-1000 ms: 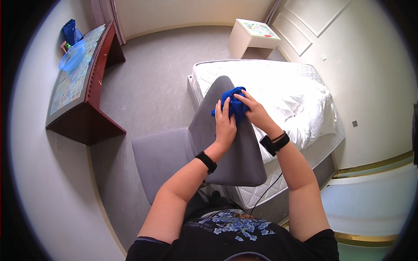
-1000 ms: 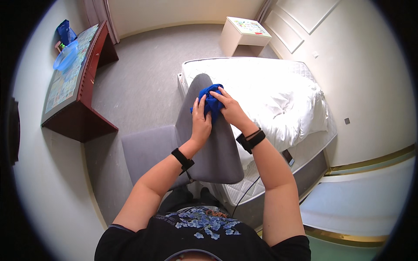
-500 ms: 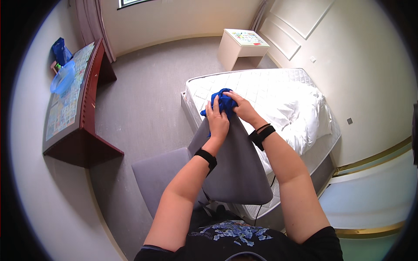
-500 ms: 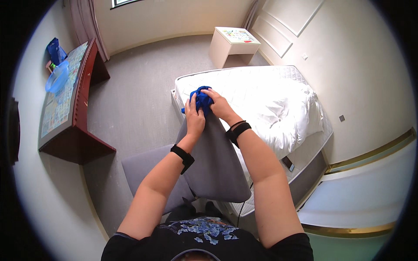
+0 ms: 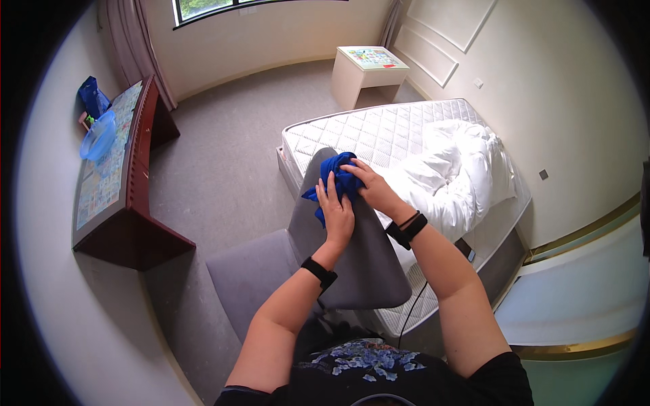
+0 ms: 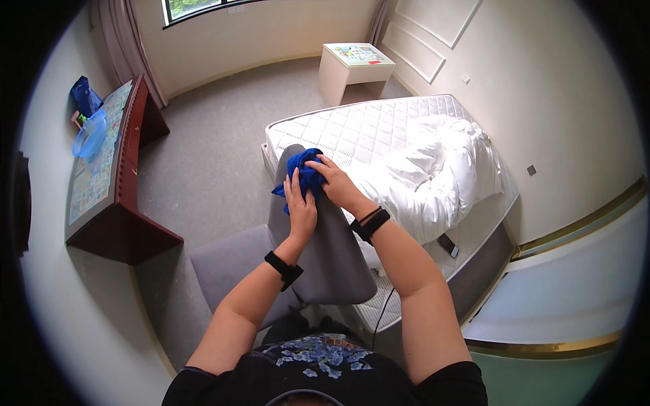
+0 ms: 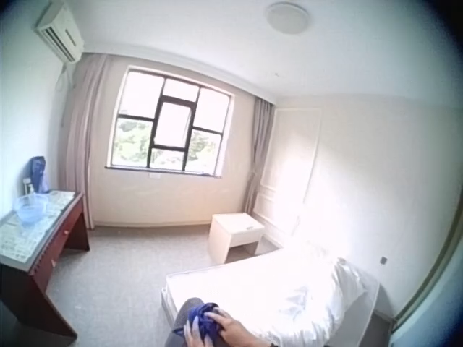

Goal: The person is cleaning a grey upholstered chair using a blue cloth and rinsing the cloth in a plastic basin.

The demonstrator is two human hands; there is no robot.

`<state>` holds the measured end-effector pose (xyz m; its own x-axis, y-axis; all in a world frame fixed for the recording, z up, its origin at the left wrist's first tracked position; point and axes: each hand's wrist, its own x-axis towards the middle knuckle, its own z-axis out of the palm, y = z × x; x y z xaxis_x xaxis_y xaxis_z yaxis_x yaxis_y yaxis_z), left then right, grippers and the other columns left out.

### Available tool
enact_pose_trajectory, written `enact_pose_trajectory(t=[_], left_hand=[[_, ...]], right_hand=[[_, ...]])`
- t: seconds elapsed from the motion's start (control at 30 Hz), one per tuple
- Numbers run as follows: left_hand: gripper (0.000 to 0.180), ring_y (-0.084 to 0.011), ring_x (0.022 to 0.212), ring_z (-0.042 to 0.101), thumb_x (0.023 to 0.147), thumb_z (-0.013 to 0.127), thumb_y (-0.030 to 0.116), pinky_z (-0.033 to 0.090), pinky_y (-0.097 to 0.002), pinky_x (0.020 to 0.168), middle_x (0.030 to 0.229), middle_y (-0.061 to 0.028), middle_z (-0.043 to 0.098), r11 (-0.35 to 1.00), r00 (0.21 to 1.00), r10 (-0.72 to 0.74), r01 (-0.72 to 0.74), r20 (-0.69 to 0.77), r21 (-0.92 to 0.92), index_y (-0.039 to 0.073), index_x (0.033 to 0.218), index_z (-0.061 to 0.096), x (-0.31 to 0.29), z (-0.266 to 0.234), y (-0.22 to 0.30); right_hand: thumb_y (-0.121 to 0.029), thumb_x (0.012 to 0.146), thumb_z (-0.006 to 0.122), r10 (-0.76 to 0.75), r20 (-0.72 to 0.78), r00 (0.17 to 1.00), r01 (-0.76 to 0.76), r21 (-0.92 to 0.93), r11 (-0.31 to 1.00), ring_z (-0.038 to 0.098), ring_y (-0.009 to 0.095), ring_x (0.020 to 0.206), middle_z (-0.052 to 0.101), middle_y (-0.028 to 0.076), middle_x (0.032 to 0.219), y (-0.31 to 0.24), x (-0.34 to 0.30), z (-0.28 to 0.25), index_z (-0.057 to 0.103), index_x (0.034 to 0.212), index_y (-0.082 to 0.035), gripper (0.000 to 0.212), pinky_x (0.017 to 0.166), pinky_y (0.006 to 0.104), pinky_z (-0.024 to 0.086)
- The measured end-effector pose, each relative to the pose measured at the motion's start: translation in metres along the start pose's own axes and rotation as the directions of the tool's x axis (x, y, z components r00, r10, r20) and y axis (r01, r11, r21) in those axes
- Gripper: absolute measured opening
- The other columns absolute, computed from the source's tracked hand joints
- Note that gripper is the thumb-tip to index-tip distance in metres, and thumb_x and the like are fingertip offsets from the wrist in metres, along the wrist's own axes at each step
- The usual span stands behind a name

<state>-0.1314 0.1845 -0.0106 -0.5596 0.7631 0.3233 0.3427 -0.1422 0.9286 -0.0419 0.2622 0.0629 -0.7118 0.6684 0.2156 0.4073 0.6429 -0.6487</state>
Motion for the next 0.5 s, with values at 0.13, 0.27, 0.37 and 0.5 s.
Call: enact_pose_trajectory(t=[0.13, 0.27, 0.37, 0.5], left_hand=[[0.058, -0.0448, 0.133, 0.015, 0.088, 0.046, 0.006, 0.014, -0.0479, 0.109, 0.143, -0.0281, 0.017, 0.999, 0.999, -0.008, 0.010, 0.052, -0.038, 0.012, 0.141, 0.024, -0.045, -0.006, 0.014], [0.058, -0.0424, 0.134, 0.014, 0.089, 0.046, 0.007, 0.013, -0.0468, 0.109, 0.143, -0.0271, 0.018, 0.997, 0.994, -0.003, 0.011, 0.107, -0.071, 0.012, 0.142, 0.023, -0.094, -0.013, 0.030], [0.057, -0.0398, 0.135, 0.017, 0.088, 0.047, 0.007, 0.017, -0.0440, 0.108, 0.144, -0.0242, 0.018, 0.998, 0.981, -0.035, 0.024, 0.190, 0.057, 0.012, 0.141, 0.025, -0.130, -0.020, 0.043], [0.056, -0.0396, 0.132, 0.023, 0.086, 0.051, 0.005, 0.023, -0.0424, 0.107, 0.145, -0.0234, 0.017, 0.997, 0.985, -0.001, 0.014, 0.170, -0.078, 0.011, 0.139, 0.032, -0.167, -0.032, 0.065]], right_hand=[[0.011, 0.072, 0.046, 0.004, -0.008, 1.000, -0.004, 0.029, 1.000, 0.041, 0.038, 0.123, 0.037, 0.022, 0.136, -0.014, -0.046, -0.005, 0.052, 0.123, -0.012, 0.055, 0.100, 0.0381, 0.038], [0.011, 0.073, 0.046, -0.002, 0.001, 1.000, 0.002, 0.072, 0.997, 0.038, 0.036, 0.126, 0.037, 0.018, 0.138, -0.024, -0.099, -0.008, 0.051, 0.124, -0.011, 0.056, 0.102, 0.0362, 0.035], [0.011, 0.072, 0.046, 0.000, 0.000, 1.000, 0.000, 0.049, 0.999, 0.037, 0.036, 0.127, 0.035, 0.019, 0.138, -0.041, -0.138, -0.015, 0.051, 0.124, -0.010, 0.057, 0.103, 0.0373, 0.033], [0.011, 0.073, 0.045, 0.042, 0.015, 0.999, -0.043, 0.091, 0.995, 0.036, 0.039, 0.126, 0.033, 0.022, 0.138, -0.060, -0.183, -0.019, 0.050, 0.125, -0.009, 0.056, 0.101, 0.0388, 0.035]])
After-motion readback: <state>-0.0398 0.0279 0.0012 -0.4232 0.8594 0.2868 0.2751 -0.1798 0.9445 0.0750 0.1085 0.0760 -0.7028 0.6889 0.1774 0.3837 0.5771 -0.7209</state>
